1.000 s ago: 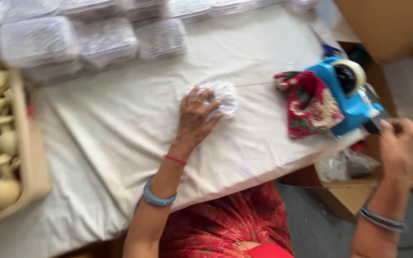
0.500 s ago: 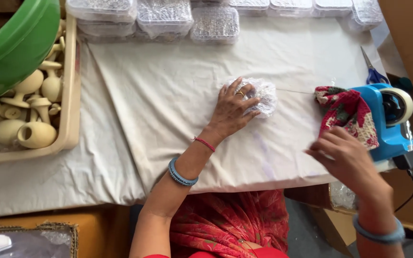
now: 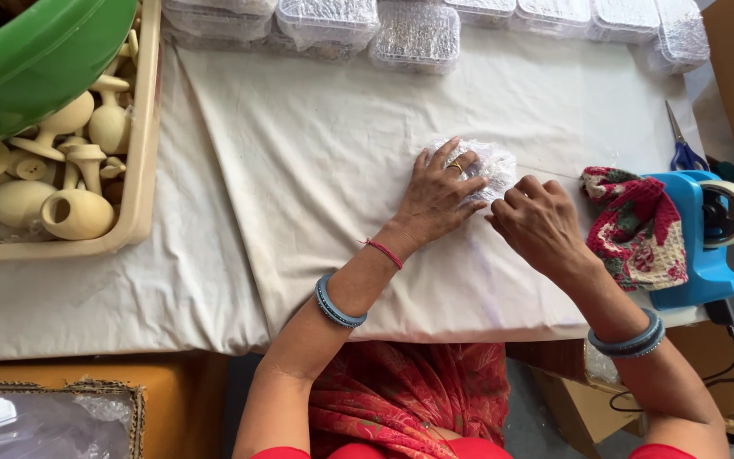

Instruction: The person wipes a small wooden craft item with a cloth, places it into a clear plastic container, and then wraps the container with bubble wrap. They secure the bubble wrap using a tape dispenser and place the finished package on a stack of similar items.

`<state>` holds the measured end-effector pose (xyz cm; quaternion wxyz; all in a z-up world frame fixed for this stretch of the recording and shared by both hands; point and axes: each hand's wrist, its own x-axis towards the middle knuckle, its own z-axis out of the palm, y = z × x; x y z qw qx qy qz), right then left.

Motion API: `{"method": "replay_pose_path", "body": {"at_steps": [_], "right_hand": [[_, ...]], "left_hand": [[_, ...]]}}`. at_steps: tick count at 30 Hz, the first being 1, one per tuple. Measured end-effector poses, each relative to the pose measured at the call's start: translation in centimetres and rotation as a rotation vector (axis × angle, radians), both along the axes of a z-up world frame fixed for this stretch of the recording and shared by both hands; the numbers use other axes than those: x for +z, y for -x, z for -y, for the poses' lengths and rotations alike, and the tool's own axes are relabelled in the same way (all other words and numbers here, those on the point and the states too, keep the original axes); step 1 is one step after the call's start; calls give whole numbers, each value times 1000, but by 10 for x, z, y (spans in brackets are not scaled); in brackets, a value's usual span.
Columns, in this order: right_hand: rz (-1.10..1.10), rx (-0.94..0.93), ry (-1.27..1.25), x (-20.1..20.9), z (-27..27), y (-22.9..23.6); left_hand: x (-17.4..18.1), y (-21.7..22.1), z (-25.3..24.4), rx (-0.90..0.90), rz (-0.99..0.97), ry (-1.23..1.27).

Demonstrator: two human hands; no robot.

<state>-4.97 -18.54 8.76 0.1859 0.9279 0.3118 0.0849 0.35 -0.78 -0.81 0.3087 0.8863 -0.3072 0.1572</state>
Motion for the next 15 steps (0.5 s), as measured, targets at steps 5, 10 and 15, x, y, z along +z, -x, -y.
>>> {"method": "replay_pose_path", "body": {"at_steps": [5,10,15], "right_hand": [[23,-28,62,-8,1,-15],[-32,-80,126,-9,3,-21],[-143,-112,109,5,7,-26]], "left_hand": [[2,2,0,3,-7,-14],[-2,1,1,-3,17,-23],[-5,0,3,4,45,-36]]}}
